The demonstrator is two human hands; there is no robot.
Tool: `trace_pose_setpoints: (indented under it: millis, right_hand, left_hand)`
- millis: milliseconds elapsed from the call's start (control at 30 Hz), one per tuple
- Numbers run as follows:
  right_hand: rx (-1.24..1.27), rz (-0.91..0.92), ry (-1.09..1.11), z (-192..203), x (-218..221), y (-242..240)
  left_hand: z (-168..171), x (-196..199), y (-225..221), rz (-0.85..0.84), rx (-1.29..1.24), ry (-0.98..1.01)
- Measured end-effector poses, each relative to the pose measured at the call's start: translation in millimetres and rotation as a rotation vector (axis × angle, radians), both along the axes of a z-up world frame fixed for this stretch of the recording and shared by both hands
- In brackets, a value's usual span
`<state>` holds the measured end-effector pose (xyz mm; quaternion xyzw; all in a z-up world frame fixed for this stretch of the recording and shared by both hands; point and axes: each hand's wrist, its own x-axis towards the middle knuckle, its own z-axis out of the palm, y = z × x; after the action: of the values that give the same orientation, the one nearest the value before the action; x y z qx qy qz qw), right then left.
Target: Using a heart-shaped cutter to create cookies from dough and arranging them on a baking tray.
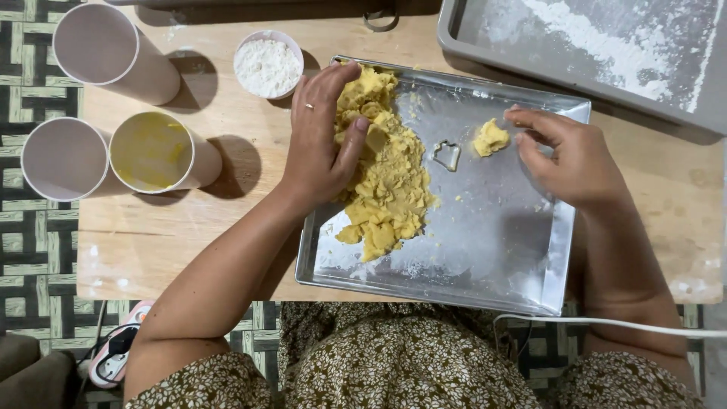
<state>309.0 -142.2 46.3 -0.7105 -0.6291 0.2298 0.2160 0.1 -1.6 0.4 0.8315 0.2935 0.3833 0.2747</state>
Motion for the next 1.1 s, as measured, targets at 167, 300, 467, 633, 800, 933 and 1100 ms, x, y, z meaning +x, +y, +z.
trace_pose_setpoints:
  millis: [167, 300, 467, 633, 800, 933, 1100]
  right_hand:
    - [-0.277, -0.005, -0.126, -11, -22, 10]
    - [0.306, 0.316, -0.490, -69, -1, 5]
    - [0.328, 0.324, -0.531, -73, 3, 4]
    - [0.115, 0.228, -0.213, -35, -6, 3]
    - [-0.029, 0.142, -0.164, -25, 2, -1]
    - [0.164, 0.154, -0.260, -44, 7, -5]
    - [0.300, 0.254, -0.452, -63, 8, -4]
  left_hand:
    - [-1, 0, 0, 0.004, 0.005, 0.005]
    - [0, 1, 1, 0.008, 0.013, -0.002]
    - [0, 1, 0, 0.015, 0.012, 0.000]
    - [-12, 1, 7, -0.053, 0.018, -0.041]
    - [0, 0, 1, 0.007, 0.003, 0.007]
    - [-1, 0, 1, 0.004, 0.002, 0.007]
    - [-2, 1, 1, 0.009, -0.003, 0.009]
